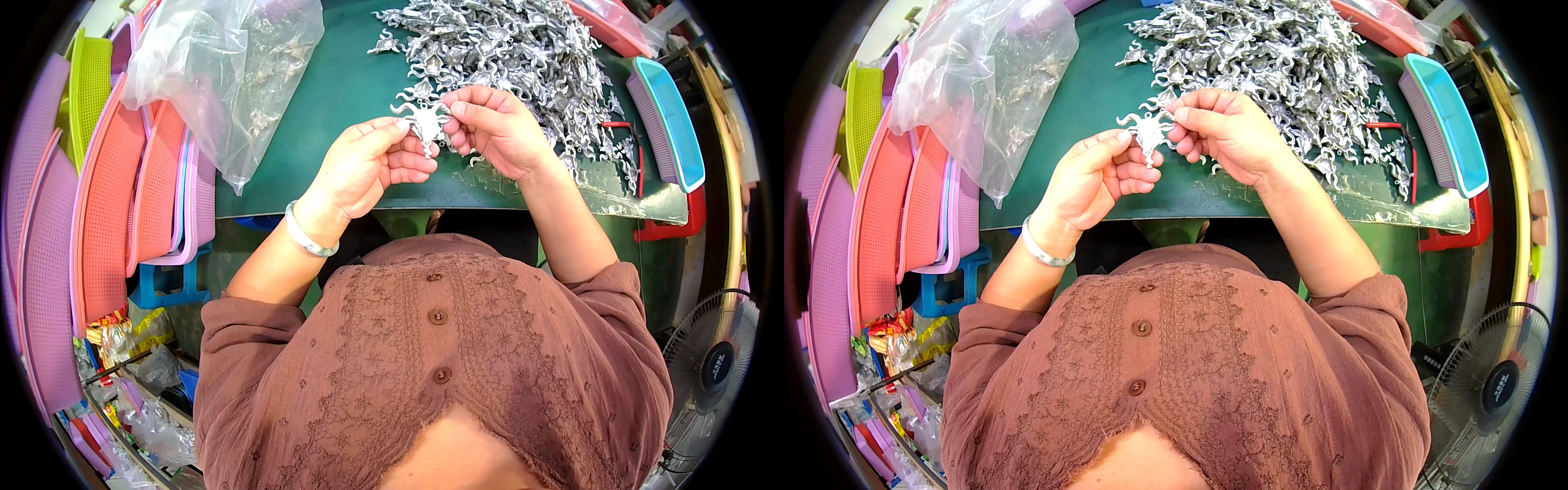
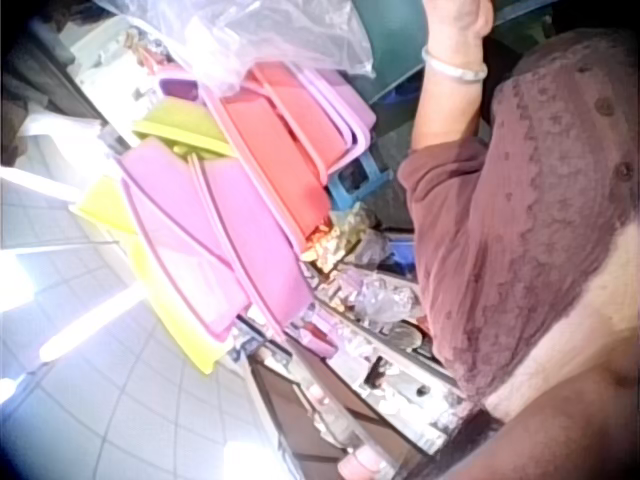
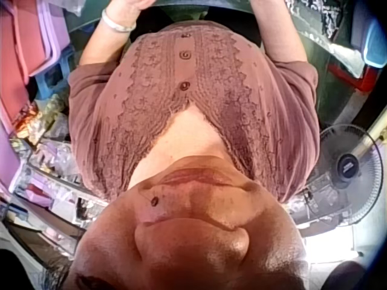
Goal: The person picks up small silver metal parts from a pile on a green table and uses red-handled pliers to trim excess material. The trimmed parts are placed into a clear plastic bag.
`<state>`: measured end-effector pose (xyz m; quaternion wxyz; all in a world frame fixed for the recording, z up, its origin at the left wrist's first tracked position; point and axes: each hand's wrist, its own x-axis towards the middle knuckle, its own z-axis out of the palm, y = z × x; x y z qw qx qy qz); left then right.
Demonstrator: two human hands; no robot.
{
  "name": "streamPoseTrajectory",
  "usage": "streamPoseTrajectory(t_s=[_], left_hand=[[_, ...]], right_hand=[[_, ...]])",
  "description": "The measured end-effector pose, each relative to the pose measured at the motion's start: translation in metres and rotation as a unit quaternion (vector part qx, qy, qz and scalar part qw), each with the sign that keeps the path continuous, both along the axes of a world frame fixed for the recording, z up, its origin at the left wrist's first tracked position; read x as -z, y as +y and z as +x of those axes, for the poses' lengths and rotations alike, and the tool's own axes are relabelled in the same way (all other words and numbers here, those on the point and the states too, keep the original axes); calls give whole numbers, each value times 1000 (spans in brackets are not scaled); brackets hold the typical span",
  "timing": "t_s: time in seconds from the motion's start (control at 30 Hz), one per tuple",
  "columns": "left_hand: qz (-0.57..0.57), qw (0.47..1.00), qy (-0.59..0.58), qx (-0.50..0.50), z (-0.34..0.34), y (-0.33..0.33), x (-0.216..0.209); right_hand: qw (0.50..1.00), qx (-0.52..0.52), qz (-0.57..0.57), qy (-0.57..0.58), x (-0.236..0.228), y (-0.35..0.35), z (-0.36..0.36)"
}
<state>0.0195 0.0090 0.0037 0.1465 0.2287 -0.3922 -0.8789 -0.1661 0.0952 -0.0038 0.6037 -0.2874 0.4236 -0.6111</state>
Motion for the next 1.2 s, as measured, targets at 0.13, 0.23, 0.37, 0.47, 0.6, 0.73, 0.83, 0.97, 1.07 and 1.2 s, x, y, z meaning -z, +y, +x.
streamPoseTrajectory(t_s=[0.13, 0.23, 0.37, 0.47, 0.6, 0.73, 0.83, 0.97, 1.07, 1.2], left_hand=[[10, 1000, -6, 3, 0, -1, 1], [22, 1000, -8, 3, 0, -1, 0], [41, 999, -2, 7, 0, -2, 2], [48, 999, -1, 9, 0, -3, 4], [40, 999, -1, 8, 1, -3, 2], [11, 1000, -9, 6, 1, -2, -1], [-6, 1000, -9, 5, 0, -1, -3], [-19, 1000, -16, 2, 1, 0, -5], [-16, 1000, -22, 1, 1, 0, -7], [-7, 1000, -21, 5, 1, -2, -3]], right_hand=[[1000, 0, 0, -3, -1, 0, 0], [1000, 1, 2, -3, -2, 0, 0], [1000, 4, 1, -1, -4, 2, 1], [1000, 3, 1, -2, -4, 2, 2], [1000, -1, 3, -4, -3, 1, 1], [1000, -3, 3, -5, 1, 0, 0], [1000, -4, 4, -7, 1, 0, 0], [1000, -8, 3, -1, 2, -1, -1], [1000, -10, 3, 7, 1, -1, -1], [1000, -8, 6, 19, 0, -1, 0]])
